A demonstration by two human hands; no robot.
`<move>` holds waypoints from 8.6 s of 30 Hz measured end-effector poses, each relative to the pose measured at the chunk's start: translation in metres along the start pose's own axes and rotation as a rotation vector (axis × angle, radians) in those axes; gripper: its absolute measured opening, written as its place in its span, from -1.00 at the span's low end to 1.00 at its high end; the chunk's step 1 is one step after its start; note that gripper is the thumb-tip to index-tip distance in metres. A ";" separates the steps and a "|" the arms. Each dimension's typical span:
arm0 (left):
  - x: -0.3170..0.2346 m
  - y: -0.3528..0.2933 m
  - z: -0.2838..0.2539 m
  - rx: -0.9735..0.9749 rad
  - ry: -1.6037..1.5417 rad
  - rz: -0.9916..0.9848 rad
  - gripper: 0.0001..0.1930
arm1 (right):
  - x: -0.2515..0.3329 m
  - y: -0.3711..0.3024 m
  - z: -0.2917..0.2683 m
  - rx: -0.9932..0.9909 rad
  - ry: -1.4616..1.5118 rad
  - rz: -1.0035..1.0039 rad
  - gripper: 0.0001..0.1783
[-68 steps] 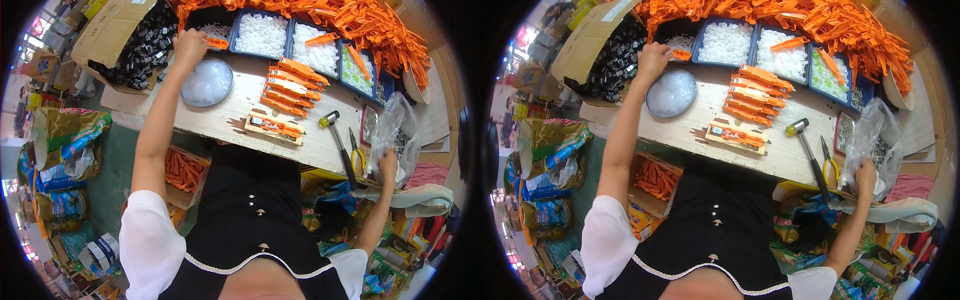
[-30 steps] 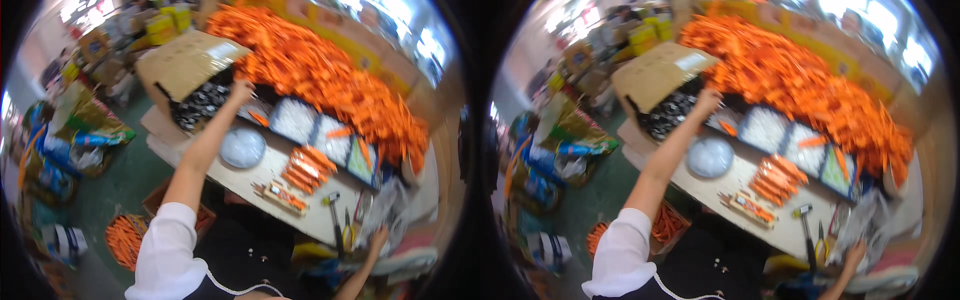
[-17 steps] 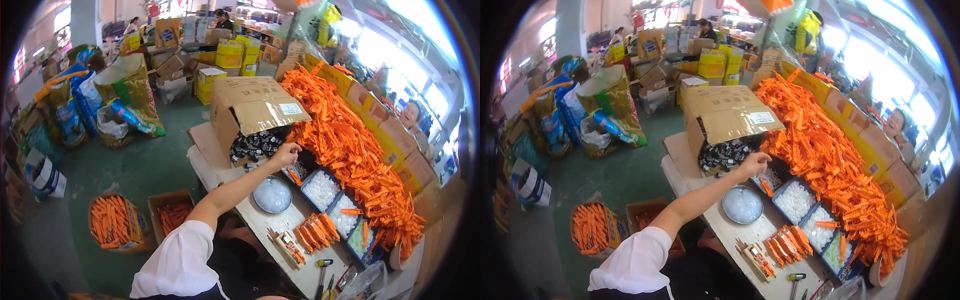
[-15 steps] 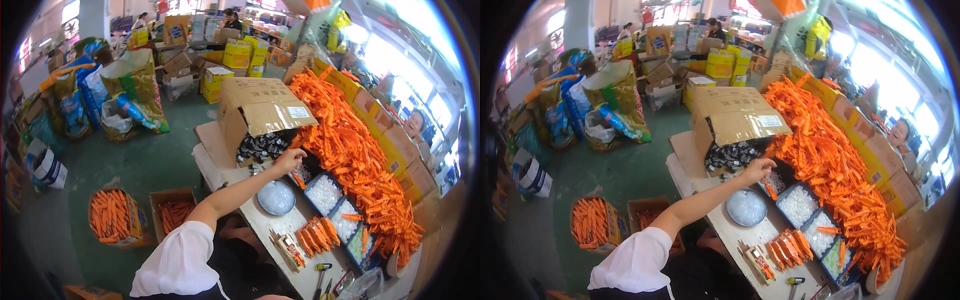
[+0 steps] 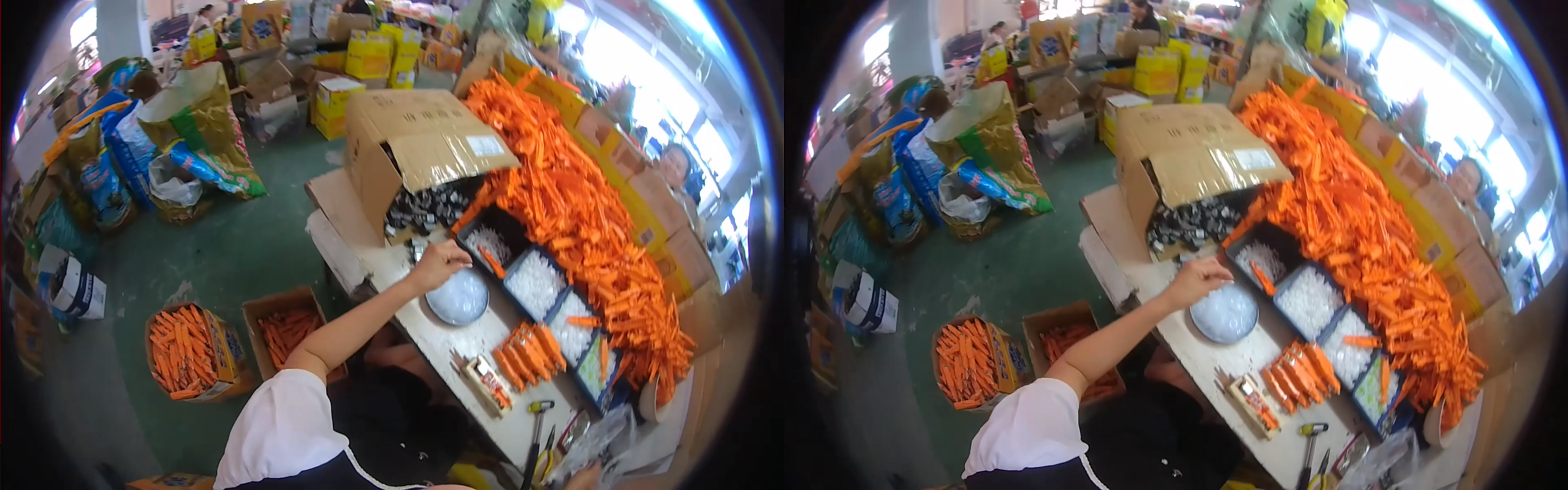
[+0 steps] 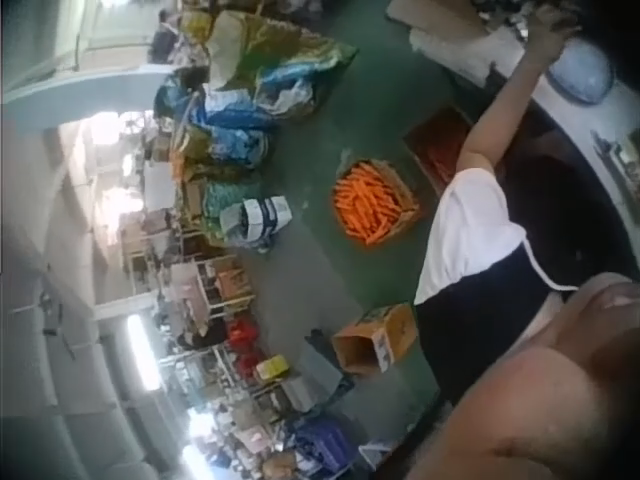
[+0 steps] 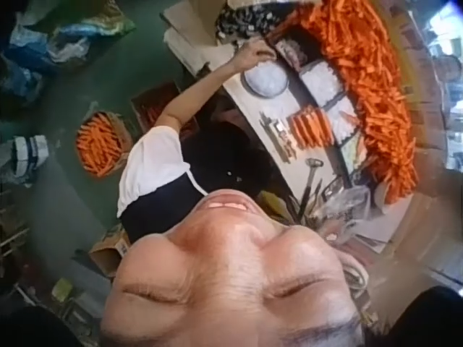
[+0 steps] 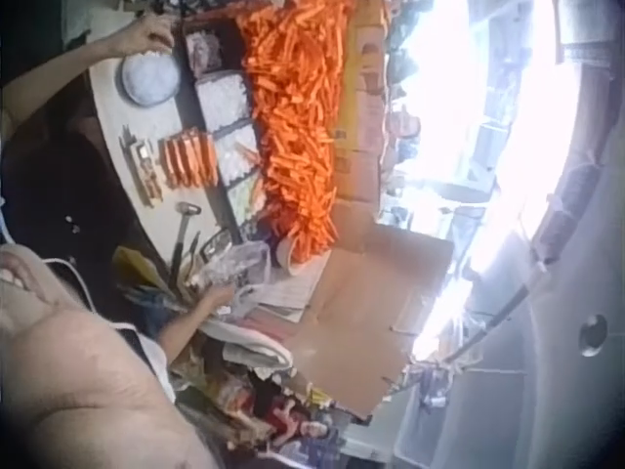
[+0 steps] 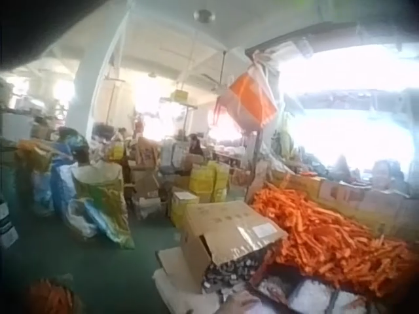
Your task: Assemble small plastic toy components by fitting different colored parts together and tapping them with a small hammer.
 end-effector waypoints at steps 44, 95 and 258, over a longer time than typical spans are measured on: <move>0.000 -0.058 0.042 0.426 0.683 0.341 -0.92 | 0.247 -0.107 -0.064 0.002 0.628 -0.738 -0.79; -0.083 -0.124 0.159 0.497 0.030 0.335 -0.76 | 0.272 -0.148 -0.030 1.066 1.659 -0.129 -0.82; -0.042 -0.110 0.155 0.679 0.263 0.165 -0.37 | 0.306 -0.143 -0.070 0.345 0.503 -0.653 -0.79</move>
Point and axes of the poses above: each hand's wrist, its own y-axis towards the middle knuckle, its own z-axis out of the palm, x = y × z, the point moved 6 cm from there along y, towards the middle knuckle, and after that the axes turned 4 degrees about z, right-handed, at the moved point
